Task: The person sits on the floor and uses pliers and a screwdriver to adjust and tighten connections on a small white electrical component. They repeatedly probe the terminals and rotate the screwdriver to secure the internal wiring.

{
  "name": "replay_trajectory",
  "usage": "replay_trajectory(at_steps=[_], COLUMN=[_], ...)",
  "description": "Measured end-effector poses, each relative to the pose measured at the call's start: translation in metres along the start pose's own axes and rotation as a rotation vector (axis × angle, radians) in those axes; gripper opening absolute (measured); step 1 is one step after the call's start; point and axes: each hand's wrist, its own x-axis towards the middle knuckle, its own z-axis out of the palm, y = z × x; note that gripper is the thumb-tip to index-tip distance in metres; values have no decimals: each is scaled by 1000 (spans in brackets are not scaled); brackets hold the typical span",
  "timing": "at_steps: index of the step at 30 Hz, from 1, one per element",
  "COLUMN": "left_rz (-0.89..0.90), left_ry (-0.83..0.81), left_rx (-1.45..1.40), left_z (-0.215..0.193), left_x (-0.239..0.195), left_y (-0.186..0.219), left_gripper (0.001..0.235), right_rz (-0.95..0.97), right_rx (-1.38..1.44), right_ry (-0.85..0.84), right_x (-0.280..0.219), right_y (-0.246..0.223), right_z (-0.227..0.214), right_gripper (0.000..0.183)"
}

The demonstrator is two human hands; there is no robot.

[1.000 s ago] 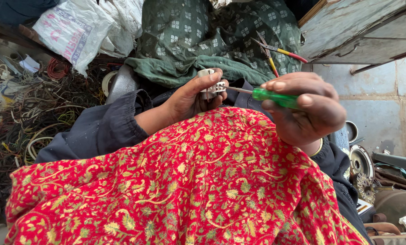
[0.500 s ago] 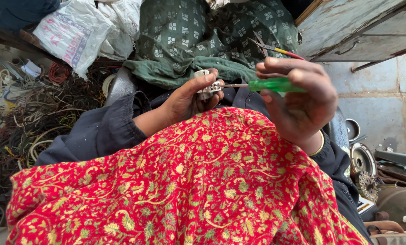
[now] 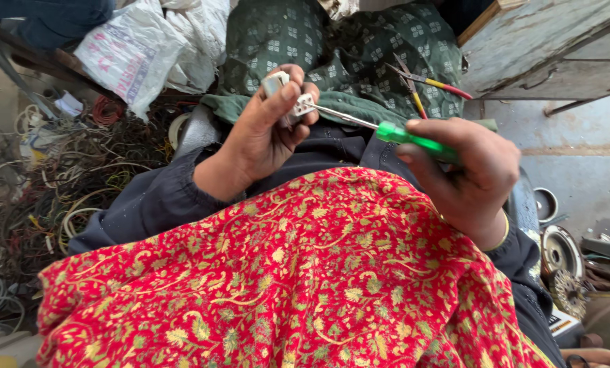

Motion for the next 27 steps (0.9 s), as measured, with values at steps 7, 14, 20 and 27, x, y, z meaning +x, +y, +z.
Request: replay_trajectory(at_steps=[7, 14, 20, 27], left_rz=[60, 61, 55, 54], left_ry=[-51, -83, -91, -91], left_rx=[159, 197, 202, 203], left_z=[6, 5, 2, 3], left_x=[-15, -19, -18, -18], left_y=[28, 34, 33, 31], left_gripper=[37, 39, 38, 37], right_rz=[-116, -49, -1, -2], right_rx=[7, 88, 80, 104], right_ry=[-97, -83, -85, -97], right_x=[9, 7, 8, 11], right_y=[-6, -10, -8, -8], right_z=[6, 4, 7, 7], right_gripper=[34, 30, 29, 27])
